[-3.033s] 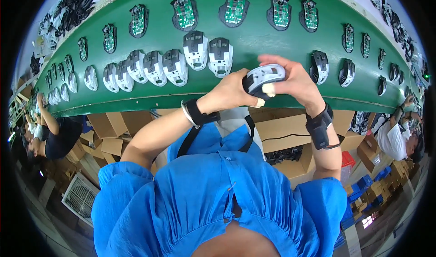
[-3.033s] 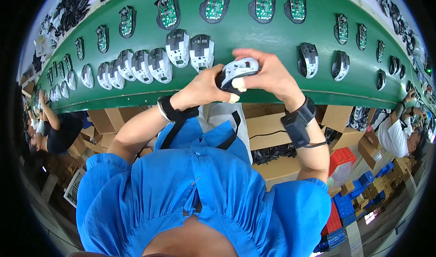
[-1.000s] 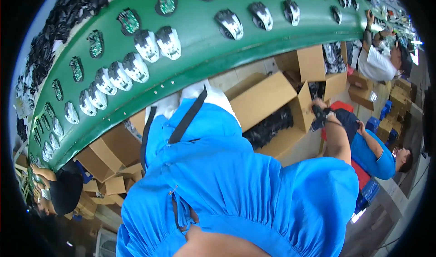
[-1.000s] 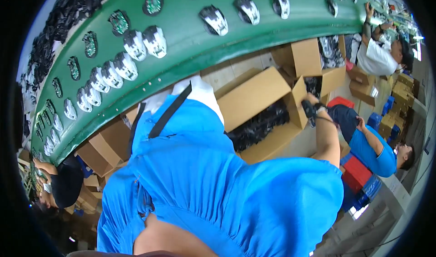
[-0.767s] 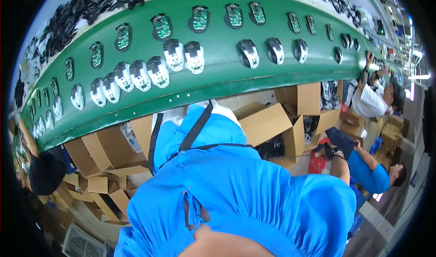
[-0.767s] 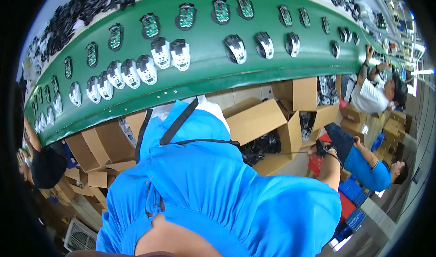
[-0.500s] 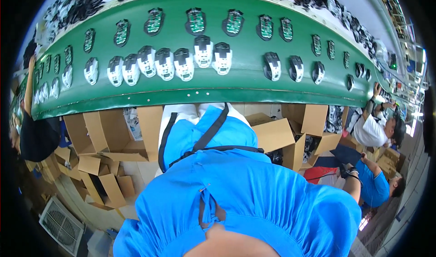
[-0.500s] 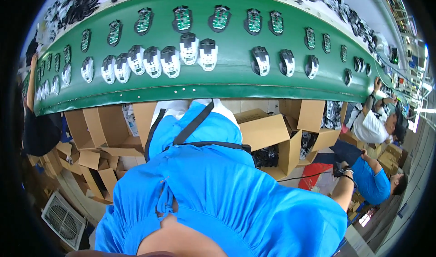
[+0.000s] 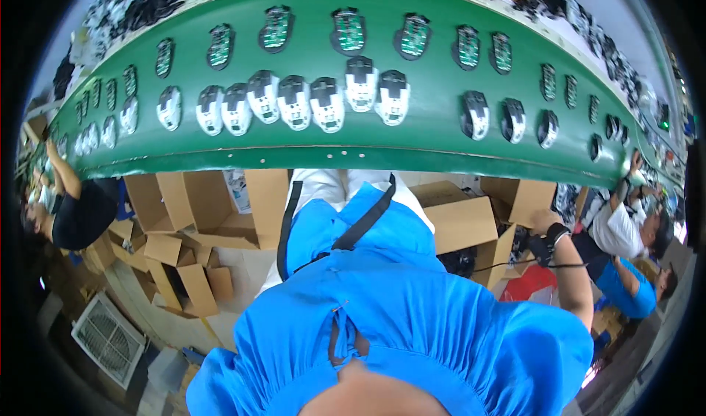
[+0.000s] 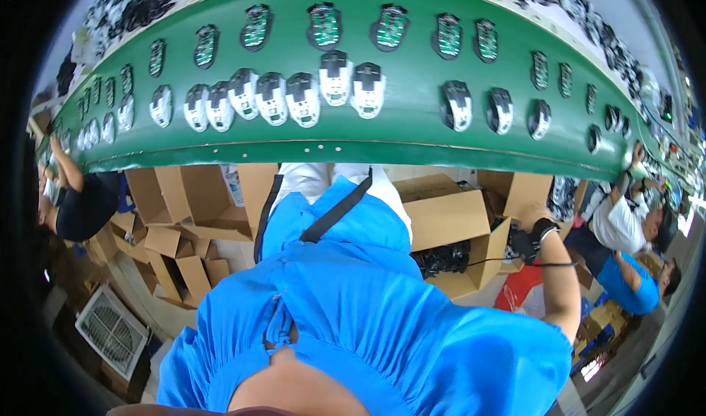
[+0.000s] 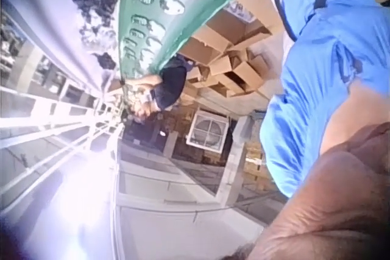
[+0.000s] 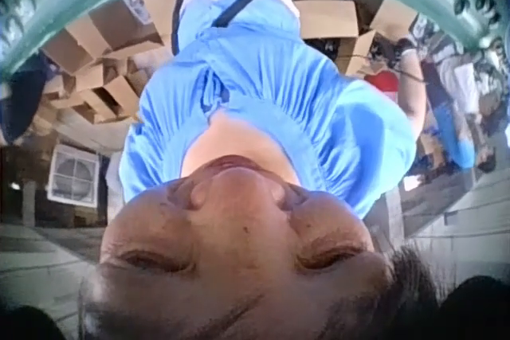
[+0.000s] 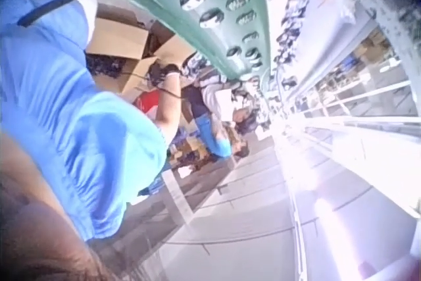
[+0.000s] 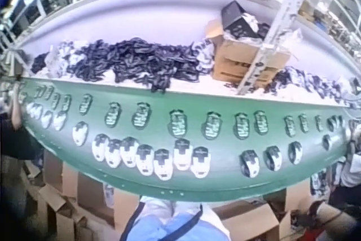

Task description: Assembling various components of computer mice on a production line.

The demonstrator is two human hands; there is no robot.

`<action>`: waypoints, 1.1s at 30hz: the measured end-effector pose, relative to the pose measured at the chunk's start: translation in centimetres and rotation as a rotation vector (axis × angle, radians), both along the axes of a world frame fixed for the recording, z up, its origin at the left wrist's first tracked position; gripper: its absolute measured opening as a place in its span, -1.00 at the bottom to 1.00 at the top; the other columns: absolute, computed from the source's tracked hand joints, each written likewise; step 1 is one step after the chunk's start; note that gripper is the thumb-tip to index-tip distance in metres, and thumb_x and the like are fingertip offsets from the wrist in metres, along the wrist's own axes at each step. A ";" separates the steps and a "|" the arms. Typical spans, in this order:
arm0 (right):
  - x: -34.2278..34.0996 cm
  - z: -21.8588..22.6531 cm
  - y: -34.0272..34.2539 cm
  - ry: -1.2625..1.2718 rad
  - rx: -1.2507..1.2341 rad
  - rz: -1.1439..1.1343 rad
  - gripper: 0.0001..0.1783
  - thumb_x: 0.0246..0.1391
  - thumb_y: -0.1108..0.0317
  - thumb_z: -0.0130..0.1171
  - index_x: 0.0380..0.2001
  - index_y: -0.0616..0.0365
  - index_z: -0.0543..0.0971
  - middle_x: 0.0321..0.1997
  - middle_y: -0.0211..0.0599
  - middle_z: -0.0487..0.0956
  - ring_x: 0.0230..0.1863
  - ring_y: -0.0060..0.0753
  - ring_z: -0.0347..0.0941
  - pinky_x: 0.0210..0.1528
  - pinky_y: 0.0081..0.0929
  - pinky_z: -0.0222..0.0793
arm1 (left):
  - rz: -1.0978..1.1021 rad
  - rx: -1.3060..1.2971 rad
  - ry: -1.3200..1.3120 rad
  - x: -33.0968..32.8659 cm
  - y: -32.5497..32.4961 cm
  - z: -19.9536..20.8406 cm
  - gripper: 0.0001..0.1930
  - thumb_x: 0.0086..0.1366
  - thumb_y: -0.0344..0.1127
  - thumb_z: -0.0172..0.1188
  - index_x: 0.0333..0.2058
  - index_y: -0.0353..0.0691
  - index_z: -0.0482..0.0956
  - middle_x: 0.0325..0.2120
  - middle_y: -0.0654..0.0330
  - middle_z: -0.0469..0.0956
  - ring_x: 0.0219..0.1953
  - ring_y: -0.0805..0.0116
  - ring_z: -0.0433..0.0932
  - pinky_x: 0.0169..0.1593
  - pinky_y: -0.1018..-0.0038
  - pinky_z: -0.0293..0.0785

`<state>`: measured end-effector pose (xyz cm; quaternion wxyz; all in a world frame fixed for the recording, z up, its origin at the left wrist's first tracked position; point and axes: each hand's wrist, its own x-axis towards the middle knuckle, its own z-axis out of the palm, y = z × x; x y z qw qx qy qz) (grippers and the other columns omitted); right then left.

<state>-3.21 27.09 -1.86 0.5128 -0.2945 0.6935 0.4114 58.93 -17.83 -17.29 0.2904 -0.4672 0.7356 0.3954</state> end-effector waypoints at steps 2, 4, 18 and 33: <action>3.3 1.4 -13.8 -0.184 -0.775 -0.404 -0.55 -0.09 0.32 0.15 -0.05 0.17 0.51 -0.12 0.07 0.53 -0.10 0.12 0.46 -0.07 -0.15 0.39 | 0.034 -0.021 -0.043 1.6 -0.2 0.4 -0.64 0.20 -0.30 0.18 -0.04 -0.31 0.46 -0.12 -0.07 0.53 -0.03 -0.03 0.48 0.07 0.22 0.36; 6.6 0.0 -23.1 -0.080 -1.224 -0.446 -0.34 -0.14 0.16 0.32 0.10 0.01 0.42 0.03 0.02 0.45 0.04 0.06 0.39 0.07 -0.25 0.32 | 0.061 -0.056 -0.087 2.5 -1.1 1.3 -0.64 0.20 -0.30 0.18 -0.04 -0.31 0.46 -0.12 -0.08 0.53 -0.04 -0.04 0.48 0.06 0.22 0.36; 12.5 -5.0 -44.0 0.253 -1.341 0.104 -0.02 -0.38 -0.14 0.40 0.23 -0.63 0.21 0.41 -0.04 -0.08 0.33 0.08 -0.03 0.14 0.45 -0.16 | -0.165 -0.648 0.456 -37.0 -11.5 10.2 -0.11 -0.18 0.10 0.41 0.21 0.30 0.27 0.31 -0.12 -0.13 0.32 -0.35 -0.26 0.17 -0.40 -0.29; 20.6 -5.3 -58.3 -0.074 -1.462 0.043 -0.16 -0.21 0.01 0.32 0.23 -0.52 0.25 0.42 0.07 -0.14 0.36 0.19 -0.12 0.14 0.53 -0.22 | -0.179 -0.768 0.357 -27.1 -26.1 9.7 -0.13 -0.22 0.03 0.40 0.19 0.30 0.31 0.30 -0.04 -0.05 0.33 -0.23 -0.22 0.21 -0.32 -0.30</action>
